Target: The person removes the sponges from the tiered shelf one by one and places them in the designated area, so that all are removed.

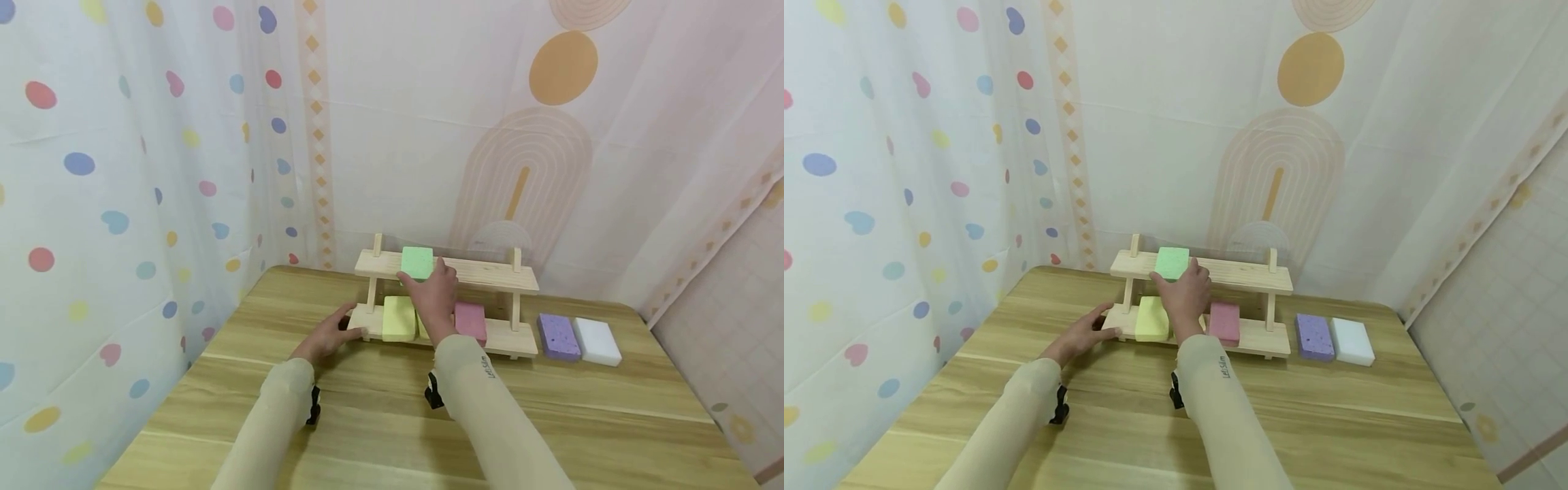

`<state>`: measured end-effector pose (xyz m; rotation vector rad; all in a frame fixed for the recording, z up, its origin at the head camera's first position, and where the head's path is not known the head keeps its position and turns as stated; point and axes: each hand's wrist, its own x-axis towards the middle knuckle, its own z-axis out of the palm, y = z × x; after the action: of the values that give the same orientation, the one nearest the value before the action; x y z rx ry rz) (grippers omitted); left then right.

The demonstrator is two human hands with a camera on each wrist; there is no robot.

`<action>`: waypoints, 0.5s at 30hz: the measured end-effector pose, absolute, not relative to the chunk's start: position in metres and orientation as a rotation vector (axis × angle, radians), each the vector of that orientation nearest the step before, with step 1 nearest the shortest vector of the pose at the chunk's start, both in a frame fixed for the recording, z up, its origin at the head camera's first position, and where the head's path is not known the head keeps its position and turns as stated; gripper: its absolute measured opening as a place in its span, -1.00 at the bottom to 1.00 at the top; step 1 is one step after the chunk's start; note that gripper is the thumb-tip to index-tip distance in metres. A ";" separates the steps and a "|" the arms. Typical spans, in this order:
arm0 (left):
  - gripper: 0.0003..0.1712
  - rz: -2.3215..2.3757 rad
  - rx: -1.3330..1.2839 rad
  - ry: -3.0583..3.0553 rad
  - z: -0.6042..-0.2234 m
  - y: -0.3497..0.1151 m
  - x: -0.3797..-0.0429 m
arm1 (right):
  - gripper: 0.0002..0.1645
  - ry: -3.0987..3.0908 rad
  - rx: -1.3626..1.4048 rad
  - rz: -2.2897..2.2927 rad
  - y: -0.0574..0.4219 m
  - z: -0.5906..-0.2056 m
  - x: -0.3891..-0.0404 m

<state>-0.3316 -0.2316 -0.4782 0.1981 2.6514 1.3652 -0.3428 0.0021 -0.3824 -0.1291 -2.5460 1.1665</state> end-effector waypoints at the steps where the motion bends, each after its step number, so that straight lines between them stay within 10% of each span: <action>1: 0.00 1.371 0.196 2.649 -0.478 -0.231 -0.332 | 0.23 -2.544 -0.133 1.156 0.001 -0.382 -0.343; 15: 0.00 1.406 0.190 2.632 -0.476 -0.229 -0.327 | 0.21 -2.584 -0.166 1.138 -0.002 -0.387 -0.344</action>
<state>-0.3266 -0.2295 -0.4763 0.1898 2.6317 1.4063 -0.3442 -0.0024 -0.3875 -0.1657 -2.5838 1.1377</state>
